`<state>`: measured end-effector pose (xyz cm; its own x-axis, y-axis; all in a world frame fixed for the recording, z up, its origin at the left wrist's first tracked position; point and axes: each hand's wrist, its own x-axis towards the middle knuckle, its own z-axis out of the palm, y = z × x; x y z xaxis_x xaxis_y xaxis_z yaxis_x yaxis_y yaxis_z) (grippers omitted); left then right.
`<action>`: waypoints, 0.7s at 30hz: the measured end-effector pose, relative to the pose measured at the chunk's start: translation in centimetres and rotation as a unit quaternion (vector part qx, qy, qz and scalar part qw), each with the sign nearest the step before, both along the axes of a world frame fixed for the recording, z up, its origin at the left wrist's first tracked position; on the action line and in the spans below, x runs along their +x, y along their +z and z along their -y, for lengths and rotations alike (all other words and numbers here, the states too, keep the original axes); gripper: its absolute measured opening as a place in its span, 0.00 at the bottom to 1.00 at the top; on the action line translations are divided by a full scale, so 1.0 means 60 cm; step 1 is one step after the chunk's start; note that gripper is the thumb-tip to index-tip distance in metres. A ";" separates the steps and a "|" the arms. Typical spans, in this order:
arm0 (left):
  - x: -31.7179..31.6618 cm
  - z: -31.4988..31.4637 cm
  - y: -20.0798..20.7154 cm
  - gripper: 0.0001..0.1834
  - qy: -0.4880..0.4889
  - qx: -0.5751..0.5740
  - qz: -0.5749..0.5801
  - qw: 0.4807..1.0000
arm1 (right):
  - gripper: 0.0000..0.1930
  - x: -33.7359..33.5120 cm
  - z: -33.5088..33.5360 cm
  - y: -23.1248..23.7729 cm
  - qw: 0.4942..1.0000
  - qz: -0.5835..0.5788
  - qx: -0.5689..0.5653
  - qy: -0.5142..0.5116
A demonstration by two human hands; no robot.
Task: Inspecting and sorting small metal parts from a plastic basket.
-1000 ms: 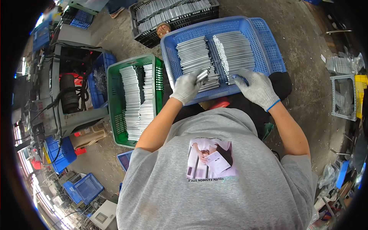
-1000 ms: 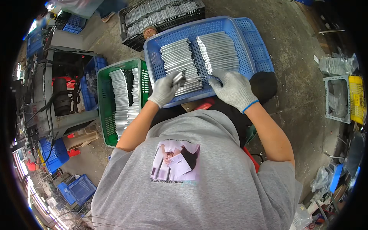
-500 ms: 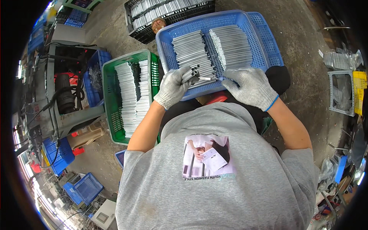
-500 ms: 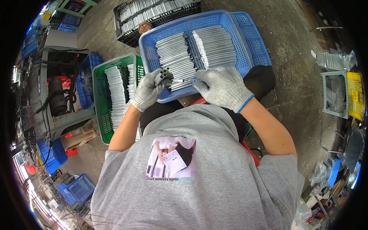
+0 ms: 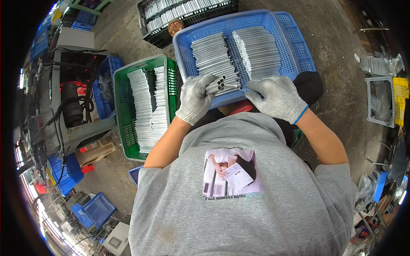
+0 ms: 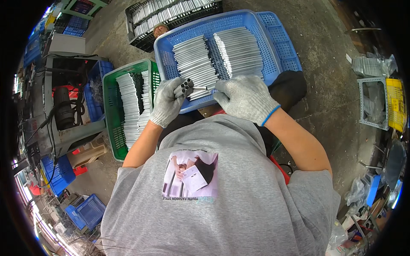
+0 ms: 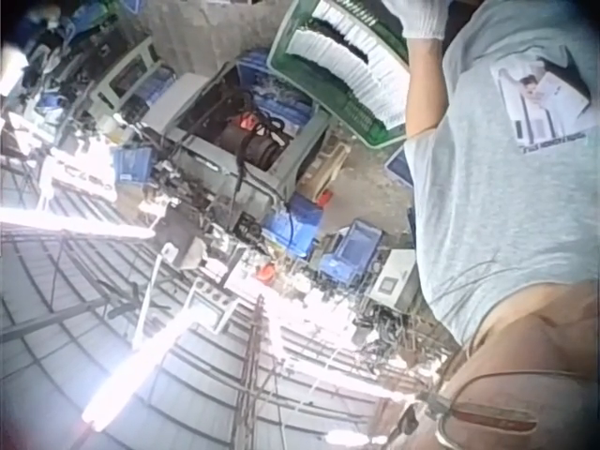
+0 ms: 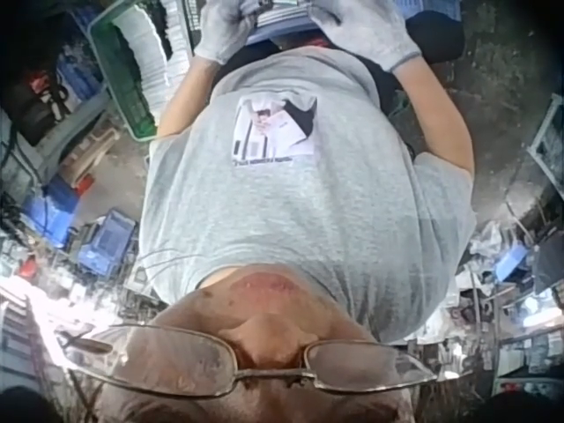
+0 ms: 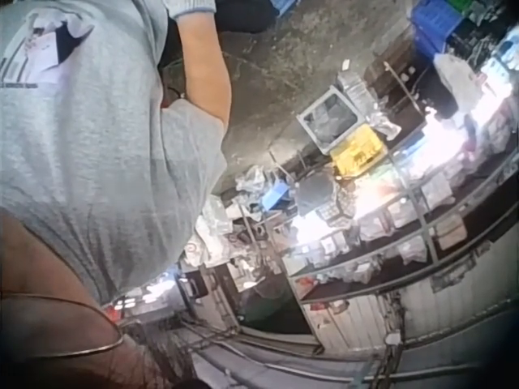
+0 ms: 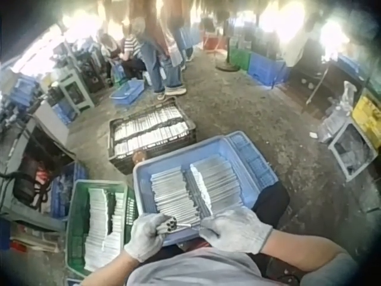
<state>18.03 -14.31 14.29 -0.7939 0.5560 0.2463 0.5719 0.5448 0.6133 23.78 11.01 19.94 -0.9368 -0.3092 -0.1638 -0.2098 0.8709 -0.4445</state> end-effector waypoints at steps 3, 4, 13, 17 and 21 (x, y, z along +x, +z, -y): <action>0.002 -0.003 0.014 0.09 0.000 -0.015 -0.049 0.999 | 0.13 -0.002 -0.003 0.001 0.999 -0.025 -0.018 -0.012; 0.003 -0.004 0.017 0.09 -0.003 -0.020 -0.064 0.998 | 0.13 -0.004 -0.004 0.000 0.999 -0.034 -0.027 -0.018; 0.009 -0.001 0.015 0.10 0.009 -0.010 -0.032 0.999 | 0.15 -0.005 -0.003 -0.008 1.000 0.024 0.002 -0.012; 0.011 -0.004 0.011 0.09 0.016 -0.008 -0.037 0.999 | 0.14 0.000 0.000 0.000 1.000 0.020 -0.001 -0.004; 0.008 -0.003 0.013 0.09 -0.009 -0.001 -0.061 0.998 | 0.13 -0.003 -0.002 0.005 0.999 0.004 -0.035 -0.038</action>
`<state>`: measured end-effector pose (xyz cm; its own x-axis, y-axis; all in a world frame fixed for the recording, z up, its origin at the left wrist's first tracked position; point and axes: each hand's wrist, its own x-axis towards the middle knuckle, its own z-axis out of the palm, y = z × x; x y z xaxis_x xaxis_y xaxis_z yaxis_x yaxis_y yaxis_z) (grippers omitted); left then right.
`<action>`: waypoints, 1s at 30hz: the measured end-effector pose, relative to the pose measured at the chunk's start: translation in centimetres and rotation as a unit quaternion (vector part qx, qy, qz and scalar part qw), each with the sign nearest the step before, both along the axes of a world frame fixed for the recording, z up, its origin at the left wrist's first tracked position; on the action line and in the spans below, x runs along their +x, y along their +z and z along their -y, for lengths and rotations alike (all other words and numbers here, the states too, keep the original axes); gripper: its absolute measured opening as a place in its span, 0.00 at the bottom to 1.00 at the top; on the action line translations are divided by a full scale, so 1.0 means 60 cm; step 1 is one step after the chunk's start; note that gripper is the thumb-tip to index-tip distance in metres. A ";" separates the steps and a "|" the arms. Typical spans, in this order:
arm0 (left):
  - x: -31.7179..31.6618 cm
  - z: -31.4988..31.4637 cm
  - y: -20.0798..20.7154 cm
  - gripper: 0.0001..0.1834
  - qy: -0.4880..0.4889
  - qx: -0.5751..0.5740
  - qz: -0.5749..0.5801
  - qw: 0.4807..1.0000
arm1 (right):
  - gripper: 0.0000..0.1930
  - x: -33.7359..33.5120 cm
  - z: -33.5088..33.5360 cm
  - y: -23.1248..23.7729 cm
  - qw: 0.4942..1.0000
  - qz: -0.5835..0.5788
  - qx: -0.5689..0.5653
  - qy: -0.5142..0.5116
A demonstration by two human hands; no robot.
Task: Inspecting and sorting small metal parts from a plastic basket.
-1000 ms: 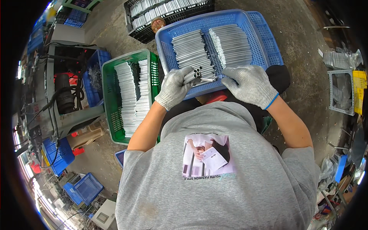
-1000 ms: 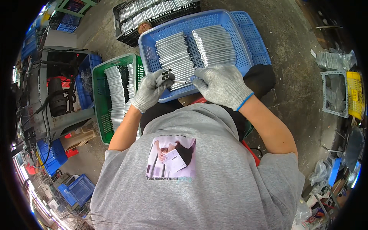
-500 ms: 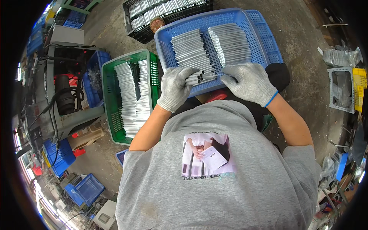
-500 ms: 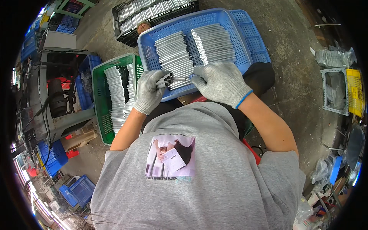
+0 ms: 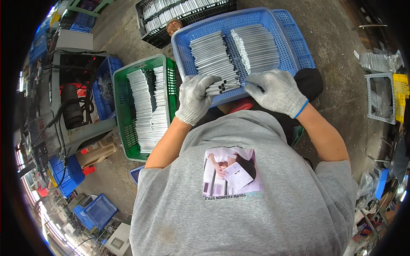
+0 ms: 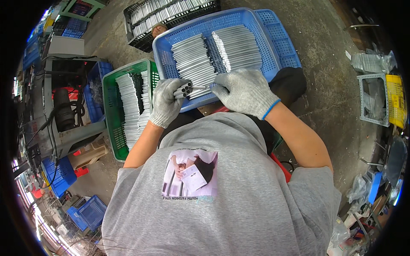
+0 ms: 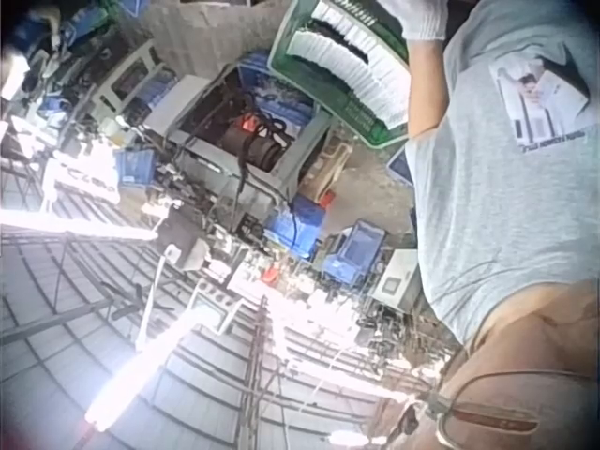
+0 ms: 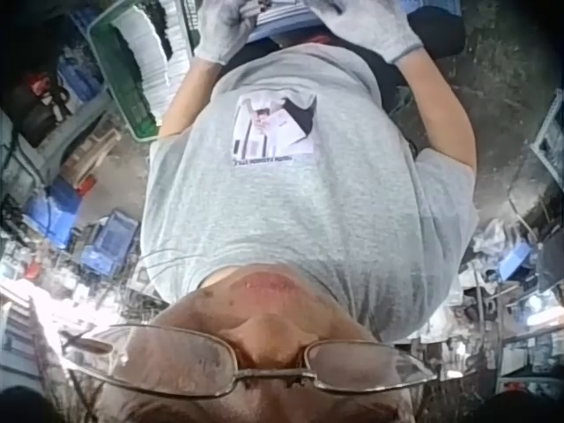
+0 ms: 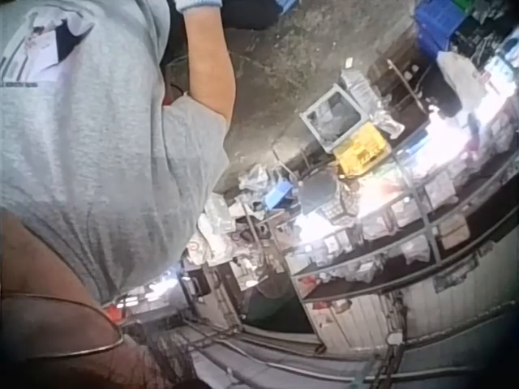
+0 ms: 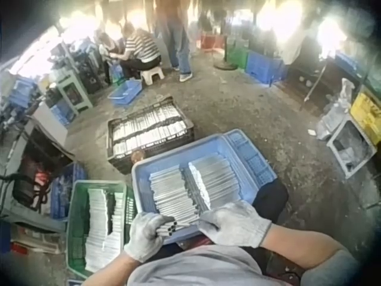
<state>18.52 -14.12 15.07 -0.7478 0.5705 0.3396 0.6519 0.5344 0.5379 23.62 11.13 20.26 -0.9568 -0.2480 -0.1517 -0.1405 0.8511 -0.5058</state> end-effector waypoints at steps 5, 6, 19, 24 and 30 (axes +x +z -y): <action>0.001 0.001 -0.004 0.09 -0.001 0.001 0.031 1.000 | 0.15 -0.006 0.000 -0.006 1.000 0.011 0.018 -0.006; 0.002 0.001 -0.006 0.10 0.003 0.000 0.032 0.999 | 0.14 -0.007 0.001 -0.007 0.999 0.029 0.021 -0.007; 0.005 -0.003 -0.047 0.10 0.027 -0.014 -0.028 0.999 | 0.14 -0.008 -0.002 -0.038 0.998 0.040 0.000 -0.038; -0.002 -0.015 -0.115 0.14 0.071 -0.101 0.048 0.991 | 0.15 -0.007 -0.015 -0.064 0.997 0.045 0.036 -0.050; -0.006 -0.038 -0.183 0.13 0.089 -0.187 0.135 0.969 | 0.16 0.010 -0.023 -0.078 0.995 0.049 0.041 -0.072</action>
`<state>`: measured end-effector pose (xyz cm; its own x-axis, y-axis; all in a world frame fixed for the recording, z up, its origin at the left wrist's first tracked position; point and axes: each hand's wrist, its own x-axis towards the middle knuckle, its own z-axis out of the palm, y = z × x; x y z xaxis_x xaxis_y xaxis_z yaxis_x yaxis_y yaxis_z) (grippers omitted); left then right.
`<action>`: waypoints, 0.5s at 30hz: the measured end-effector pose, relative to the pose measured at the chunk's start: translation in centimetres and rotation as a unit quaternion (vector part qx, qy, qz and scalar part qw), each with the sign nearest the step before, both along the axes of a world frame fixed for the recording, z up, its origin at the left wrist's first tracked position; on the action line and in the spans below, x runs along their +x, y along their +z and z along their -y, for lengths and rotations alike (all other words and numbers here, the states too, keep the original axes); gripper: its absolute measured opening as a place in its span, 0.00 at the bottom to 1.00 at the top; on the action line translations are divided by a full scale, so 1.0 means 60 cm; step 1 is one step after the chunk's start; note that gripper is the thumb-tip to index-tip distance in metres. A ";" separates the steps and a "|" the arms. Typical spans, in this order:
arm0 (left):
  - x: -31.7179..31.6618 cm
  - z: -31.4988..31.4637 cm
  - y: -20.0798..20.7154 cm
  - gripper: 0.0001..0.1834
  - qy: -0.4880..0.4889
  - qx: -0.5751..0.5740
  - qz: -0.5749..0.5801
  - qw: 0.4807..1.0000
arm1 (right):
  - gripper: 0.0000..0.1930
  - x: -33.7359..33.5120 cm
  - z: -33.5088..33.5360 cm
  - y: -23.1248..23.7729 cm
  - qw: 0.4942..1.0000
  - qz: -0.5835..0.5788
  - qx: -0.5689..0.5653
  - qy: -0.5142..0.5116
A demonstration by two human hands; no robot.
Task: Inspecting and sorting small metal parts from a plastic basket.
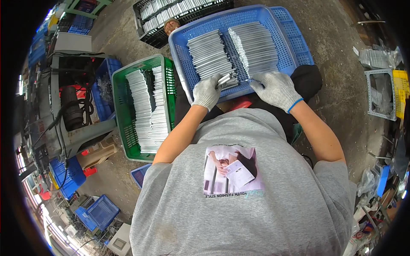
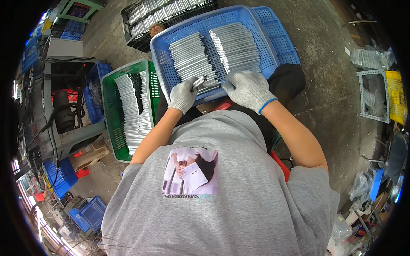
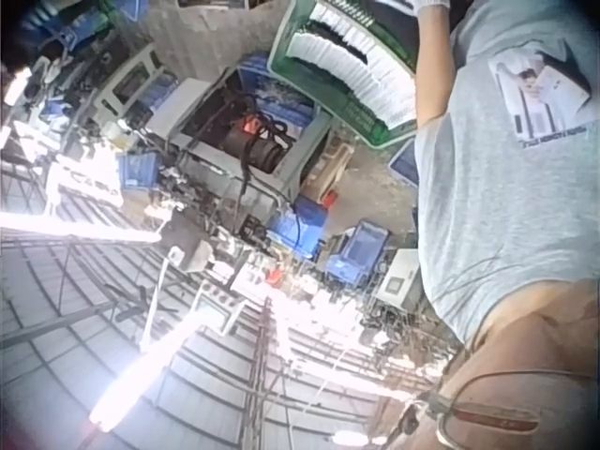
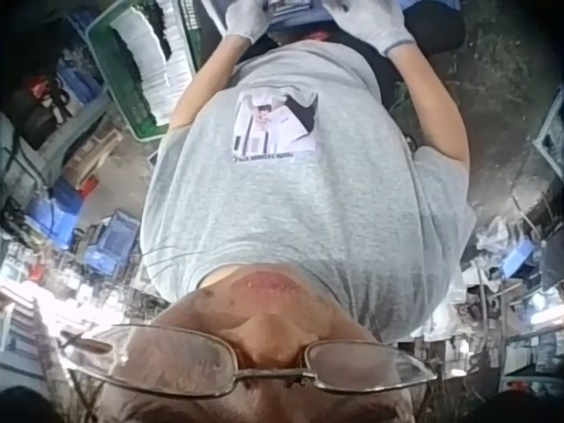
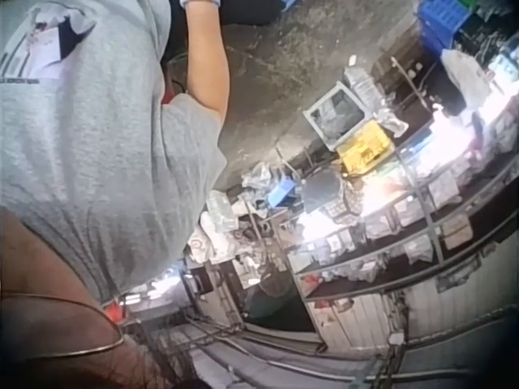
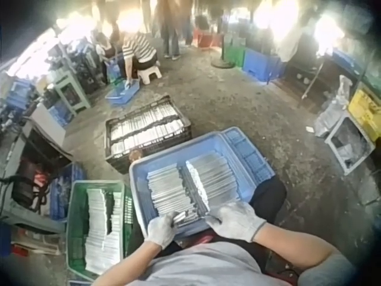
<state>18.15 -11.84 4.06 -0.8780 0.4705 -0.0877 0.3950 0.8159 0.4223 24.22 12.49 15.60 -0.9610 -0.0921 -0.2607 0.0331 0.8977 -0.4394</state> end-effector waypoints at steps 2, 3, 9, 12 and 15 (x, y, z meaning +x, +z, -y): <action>-0.002 -0.002 -0.002 0.14 -0.009 -0.013 0.005 1.000 | 0.16 0.003 -0.001 -0.002 1.000 0.008 0.000 0.000; -0.003 -0.002 0.001 0.14 -0.012 -0.027 0.013 0.999 | 0.16 0.004 -0.001 -0.002 1.000 0.011 0.001 0.000; -0.008 0.018 0.050 0.16 -0.015 0.046 0.089 0.995 | 0.16 0.002 0.003 0.004 1.000 -0.001 -0.010 0.019; -0.010 0.032 0.071 0.15 -0.028 0.063 0.107 0.992 | 0.16 0.003 0.007 0.012 0.999 -0.009 -0.027 0.020; -0.009 0.045 0.087 0.12 -0.043 0.137 0.122 0.982 | 0.16 0.003 0.012 0.023 0.999 -0.024 -0.039 0.022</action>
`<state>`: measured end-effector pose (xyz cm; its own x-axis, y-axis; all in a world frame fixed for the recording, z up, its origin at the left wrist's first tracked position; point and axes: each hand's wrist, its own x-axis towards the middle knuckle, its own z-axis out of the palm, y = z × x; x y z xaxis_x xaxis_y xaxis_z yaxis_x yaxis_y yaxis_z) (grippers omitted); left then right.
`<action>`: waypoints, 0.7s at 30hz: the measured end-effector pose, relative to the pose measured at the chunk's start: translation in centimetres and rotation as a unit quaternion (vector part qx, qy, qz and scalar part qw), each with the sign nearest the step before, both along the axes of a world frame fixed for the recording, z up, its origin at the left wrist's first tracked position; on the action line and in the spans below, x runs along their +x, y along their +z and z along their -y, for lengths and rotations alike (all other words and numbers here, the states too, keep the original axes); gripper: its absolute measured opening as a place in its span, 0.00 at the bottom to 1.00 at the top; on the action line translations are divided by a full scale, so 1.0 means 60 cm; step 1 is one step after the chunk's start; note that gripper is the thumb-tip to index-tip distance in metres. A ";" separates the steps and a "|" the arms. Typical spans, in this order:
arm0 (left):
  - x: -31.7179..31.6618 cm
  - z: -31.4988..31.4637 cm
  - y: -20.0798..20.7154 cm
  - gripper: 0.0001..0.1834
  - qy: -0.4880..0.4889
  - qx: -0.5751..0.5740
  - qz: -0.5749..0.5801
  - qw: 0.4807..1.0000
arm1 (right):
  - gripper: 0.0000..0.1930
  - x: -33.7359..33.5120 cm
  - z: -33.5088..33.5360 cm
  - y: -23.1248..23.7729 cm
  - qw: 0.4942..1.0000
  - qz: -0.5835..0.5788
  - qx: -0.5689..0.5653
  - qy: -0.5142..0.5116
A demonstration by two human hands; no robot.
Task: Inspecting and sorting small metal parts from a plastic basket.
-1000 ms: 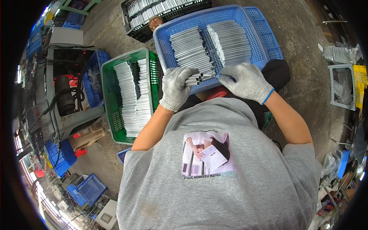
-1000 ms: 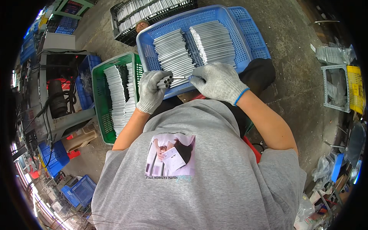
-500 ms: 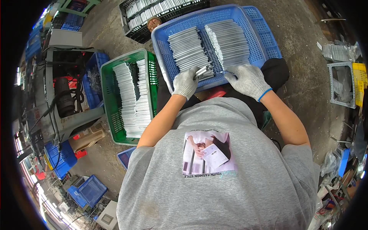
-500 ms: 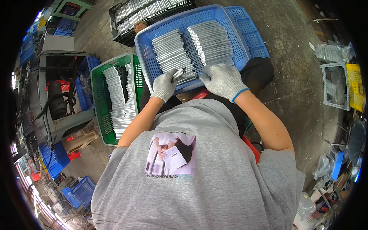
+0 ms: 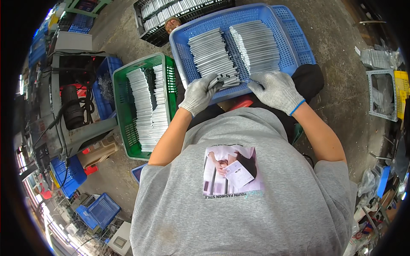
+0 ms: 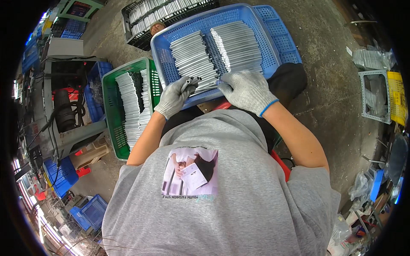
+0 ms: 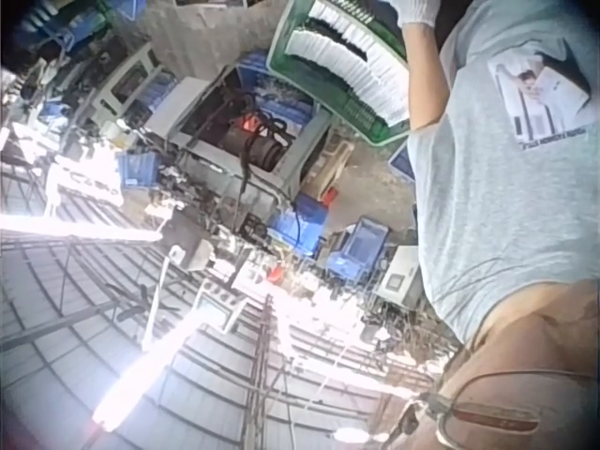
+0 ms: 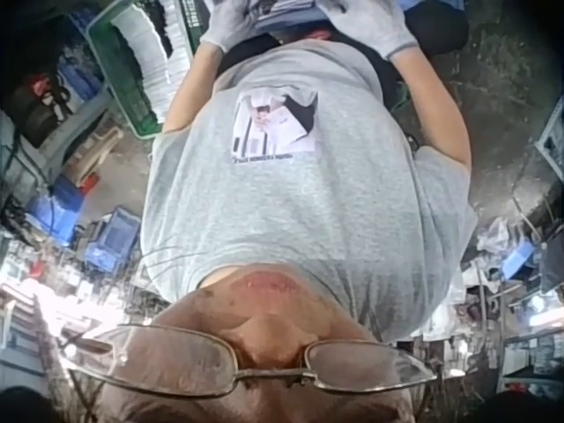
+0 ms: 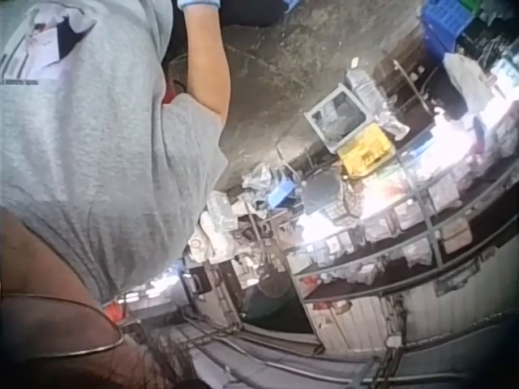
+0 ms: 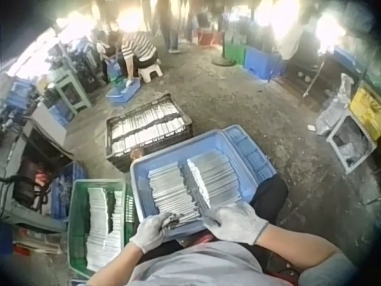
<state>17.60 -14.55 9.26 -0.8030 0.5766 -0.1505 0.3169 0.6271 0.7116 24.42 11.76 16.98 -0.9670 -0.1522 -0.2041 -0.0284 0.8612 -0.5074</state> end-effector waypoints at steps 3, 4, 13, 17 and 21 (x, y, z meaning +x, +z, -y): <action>0.000 0.007 0.018 0.10 -0.020 0.008 -0.022 1.000 | 0.15 -0.001 0.006 0.012 1.000 -0.026 -0.002 0.015; 0.001 0.008 0.024 0.10 -0.032 0.013 -0.041 0.999 | 0.15 -0.001 0.008 0.016 0.999 -0.035 -0.002 0.021; 0.010 0.007 0.063 0.12 -0.079 0.020 -0.132 0.988 | 0.15 0.001 0.014 0.032 0.997 -0.026 0.027 0.069; 0.017 0.005 0.078 0.13 -0.095 0.031 -0.171 0.980 | 0.15 0.002 0.015 0.026 0.996 -0.048 0.029 0.064; 0.024 -0.003 0.086 0.14 -0.032 0.076 -0.187 0.979 | 0.14 -0.001 0.018 0.031 0.998 -0.009 0.028 0.048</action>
